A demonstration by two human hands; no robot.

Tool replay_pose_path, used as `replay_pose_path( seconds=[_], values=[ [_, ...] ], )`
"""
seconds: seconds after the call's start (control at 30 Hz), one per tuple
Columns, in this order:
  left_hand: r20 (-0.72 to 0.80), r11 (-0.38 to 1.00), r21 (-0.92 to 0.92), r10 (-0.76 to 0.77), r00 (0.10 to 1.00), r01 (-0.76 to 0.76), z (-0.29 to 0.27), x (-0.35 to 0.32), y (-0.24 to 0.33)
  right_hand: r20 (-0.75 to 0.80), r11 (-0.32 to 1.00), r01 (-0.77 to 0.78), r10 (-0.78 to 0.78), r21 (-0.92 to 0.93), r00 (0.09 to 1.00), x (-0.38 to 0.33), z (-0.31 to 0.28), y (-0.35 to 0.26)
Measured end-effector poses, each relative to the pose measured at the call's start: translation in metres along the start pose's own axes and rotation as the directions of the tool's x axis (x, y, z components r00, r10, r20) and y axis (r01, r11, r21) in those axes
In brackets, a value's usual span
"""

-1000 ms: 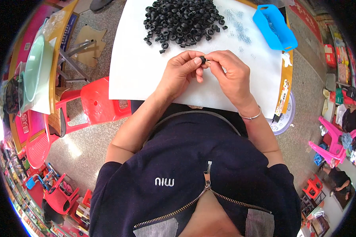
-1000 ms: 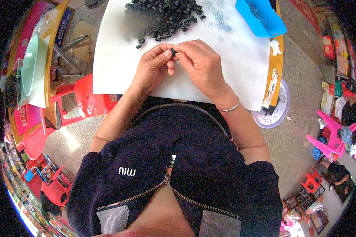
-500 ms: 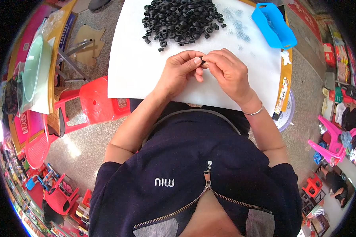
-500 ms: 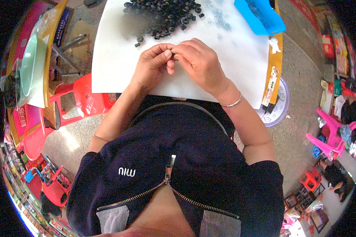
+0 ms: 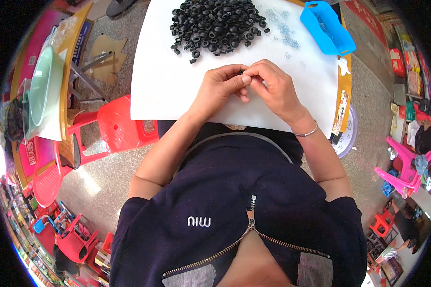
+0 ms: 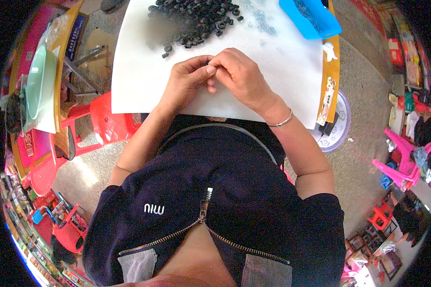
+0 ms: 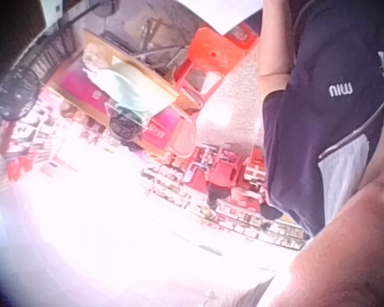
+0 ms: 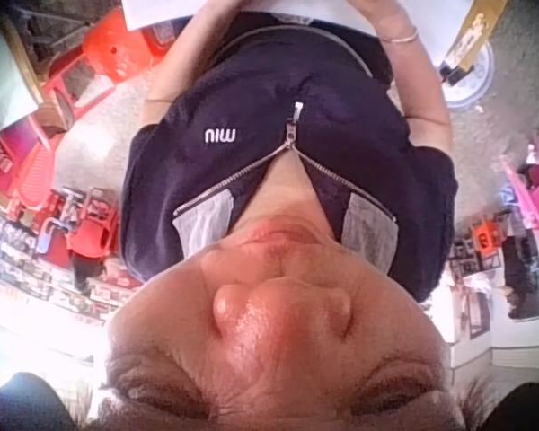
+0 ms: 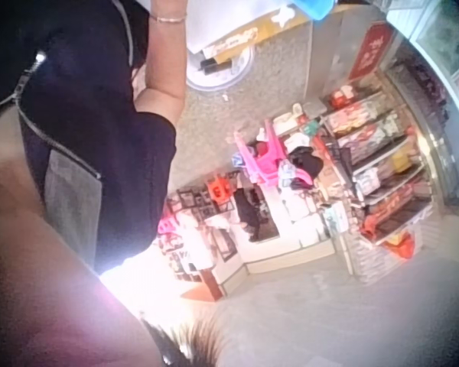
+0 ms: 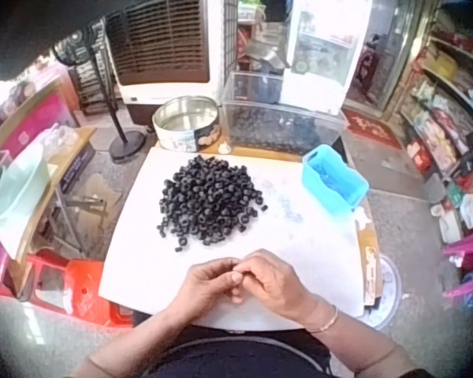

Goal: Manually assembling small black plastic components by snapping them together and sorting them.

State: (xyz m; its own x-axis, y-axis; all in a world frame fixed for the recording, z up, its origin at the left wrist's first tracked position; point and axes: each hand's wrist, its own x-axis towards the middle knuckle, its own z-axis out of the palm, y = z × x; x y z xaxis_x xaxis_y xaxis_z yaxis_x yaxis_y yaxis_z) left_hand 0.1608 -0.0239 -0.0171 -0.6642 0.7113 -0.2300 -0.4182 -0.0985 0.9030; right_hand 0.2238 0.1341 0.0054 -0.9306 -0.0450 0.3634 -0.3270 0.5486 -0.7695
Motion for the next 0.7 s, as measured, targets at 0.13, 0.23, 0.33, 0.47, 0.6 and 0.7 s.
replay_pose_path(
  seconds=[0.13,0.23,0.33,0.47,0.6,0.7],
  values=[
    [0.062,1.000,0.016,-0.024,0.998,0.023,-0.003,0.001,0.001,0.027,0.999,-0.045,0.044,0.030,0.999,-0.002,-0.002,0.000],
    [0.068,0.999,0.009,-0.039,0.997,0.038,-0.004,0.001,0.002,0.105,0.974,-0.181,0.167,0.139,0.980,0.002,-0.008,-0.008],
    [0.008,0.999,-0.028,-0.026,1.000,0.026,0.002,0.000,0.003,0.082,0.975,-0.177,0.167,0.135,0.983,0.001,-0.004,-0.003],
    [-0.085,0.994,-0.110,-0.010,0.996,0.001,0.006,-0.002,-0.001,-0.140,0.973,-0.166,0.188,0.158,0.972,0.004,0.009,-0.001],
    [-0.160,0.999,0.048,0.012,0.987,-0.004,0.004,-0.006,-0.006,-0.177,0.964,-0.127,0.171,0.233,0.969,0.010,0.045,-0.004],
    [-0.230,0.987,0.114,0.137,0.963,-0.114,0.008,-0.005,-0.009,-0.207,0.946,-0.151,0.215,0.287,0.955,0.014,0.063,-0.008]
  ],
)
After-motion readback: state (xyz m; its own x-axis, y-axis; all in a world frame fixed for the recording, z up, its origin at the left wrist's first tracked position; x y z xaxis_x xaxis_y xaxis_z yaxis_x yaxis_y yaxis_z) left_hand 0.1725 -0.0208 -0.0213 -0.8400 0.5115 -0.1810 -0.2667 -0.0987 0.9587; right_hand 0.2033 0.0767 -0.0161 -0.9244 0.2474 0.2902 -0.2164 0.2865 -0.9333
